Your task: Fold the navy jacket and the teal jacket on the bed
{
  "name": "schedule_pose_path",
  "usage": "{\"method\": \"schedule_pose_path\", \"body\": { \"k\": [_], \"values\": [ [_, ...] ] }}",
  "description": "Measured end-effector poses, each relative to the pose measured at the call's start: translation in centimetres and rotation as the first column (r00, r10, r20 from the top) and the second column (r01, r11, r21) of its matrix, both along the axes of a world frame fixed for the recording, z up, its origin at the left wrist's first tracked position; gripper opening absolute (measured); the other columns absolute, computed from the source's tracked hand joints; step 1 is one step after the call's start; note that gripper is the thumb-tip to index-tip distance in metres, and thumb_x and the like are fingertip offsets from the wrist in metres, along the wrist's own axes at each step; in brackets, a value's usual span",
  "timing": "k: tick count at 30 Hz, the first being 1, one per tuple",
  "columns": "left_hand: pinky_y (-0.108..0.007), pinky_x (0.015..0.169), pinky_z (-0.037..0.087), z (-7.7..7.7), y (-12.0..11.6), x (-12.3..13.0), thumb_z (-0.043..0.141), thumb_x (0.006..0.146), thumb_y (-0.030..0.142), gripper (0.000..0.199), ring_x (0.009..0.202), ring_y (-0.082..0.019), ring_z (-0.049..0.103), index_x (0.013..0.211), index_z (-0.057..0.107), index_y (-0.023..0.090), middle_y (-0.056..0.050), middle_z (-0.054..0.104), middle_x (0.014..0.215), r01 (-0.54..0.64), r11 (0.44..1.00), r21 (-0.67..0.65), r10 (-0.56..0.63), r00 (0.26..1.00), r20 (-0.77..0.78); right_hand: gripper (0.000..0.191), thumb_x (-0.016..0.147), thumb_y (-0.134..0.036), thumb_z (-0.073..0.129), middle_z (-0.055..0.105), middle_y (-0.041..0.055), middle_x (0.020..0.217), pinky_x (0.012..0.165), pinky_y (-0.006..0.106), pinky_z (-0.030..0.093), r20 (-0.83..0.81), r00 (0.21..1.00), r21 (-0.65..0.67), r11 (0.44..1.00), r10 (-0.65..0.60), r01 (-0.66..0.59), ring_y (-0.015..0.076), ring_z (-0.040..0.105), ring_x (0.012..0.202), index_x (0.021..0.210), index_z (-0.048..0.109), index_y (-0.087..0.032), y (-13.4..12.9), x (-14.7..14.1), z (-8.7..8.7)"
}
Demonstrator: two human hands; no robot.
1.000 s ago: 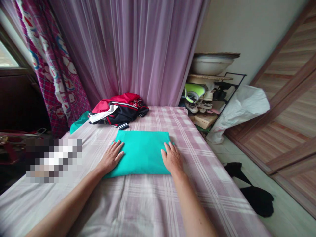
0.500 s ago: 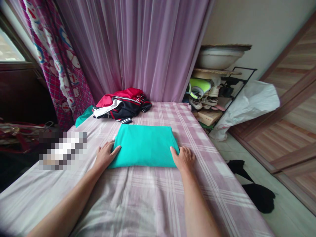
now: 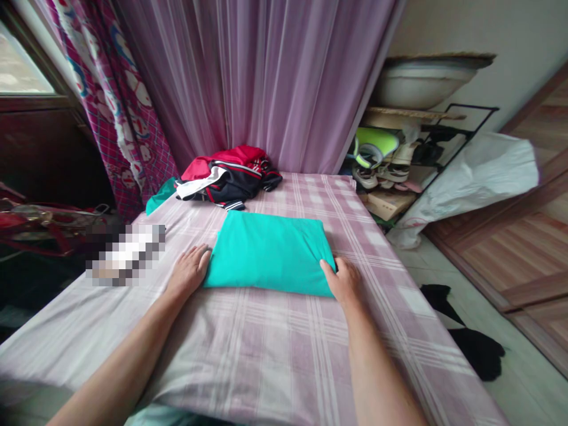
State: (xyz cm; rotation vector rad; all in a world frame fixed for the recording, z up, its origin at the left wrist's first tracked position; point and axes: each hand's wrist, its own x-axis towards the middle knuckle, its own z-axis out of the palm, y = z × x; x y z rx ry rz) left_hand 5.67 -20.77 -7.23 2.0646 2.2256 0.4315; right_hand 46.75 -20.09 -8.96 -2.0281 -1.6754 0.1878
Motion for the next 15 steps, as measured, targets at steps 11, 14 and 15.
{"method": "schedule_pose_path", "body": {
  "k": [11,14,15],
  "values": [
    [-0.052,0.119,0.028,1.2,4.5,-4.1,0.032,0.099,0.037,0.054,0.146,-0.031,0.038,0.144,0.052,0.015,-0.012,0.049,0.153,0.005,1.000,0.001,-0.005,0.980,-0.201,0.049,0.094,-0.040,0.035,0.069,0.0131,0.127,0.094,0.040,0.050,-0.016,0.992,0.062,0.991,-0.121,0.122,0.0273,0.064,0.114,0.126,0.066,-0.020,6.9,4.8,0.1],
    [-0.051,0.120,0.027,0.7,6.7,-4.7,0.033,0.099,0.040,0.054,0.147,-0.030,0.036,0.146,0.050,0.018,-0.011,0.046,0.156,0.012,1.000,-0.025,-0.017,0.980,-0.197,0.052,0.095,-0.038,0.036,0.057,0.0124,0.145,0.109,0.045,0.040,0.202,0.978,-0.050,0.997,-0.049,0.060,0.0275,0.051,0.132,0.139,0.058,-0.021,10.2,5.3,0.9],
    [-0.052,0.120,0.027,0.3,7.2,-4.8,0.033,0.100,0.042,0.054,0.147,-0.030,0.035,0.147,0.048,0.020,-0.010,0.044,0.157,0.003,0.999,-0.043,-0.011,0.982,-0.188,0.054,0.097,-0.041,0.035,0.050,0.0118,0.151,0.112,0.048,0.036,0.264,0.964,-0.113,0.991,-0.034,0.066,0.0282,0.045,0.138,0.143,0.054,-0.022,10.9,5.3,1.0]
  ]
}}
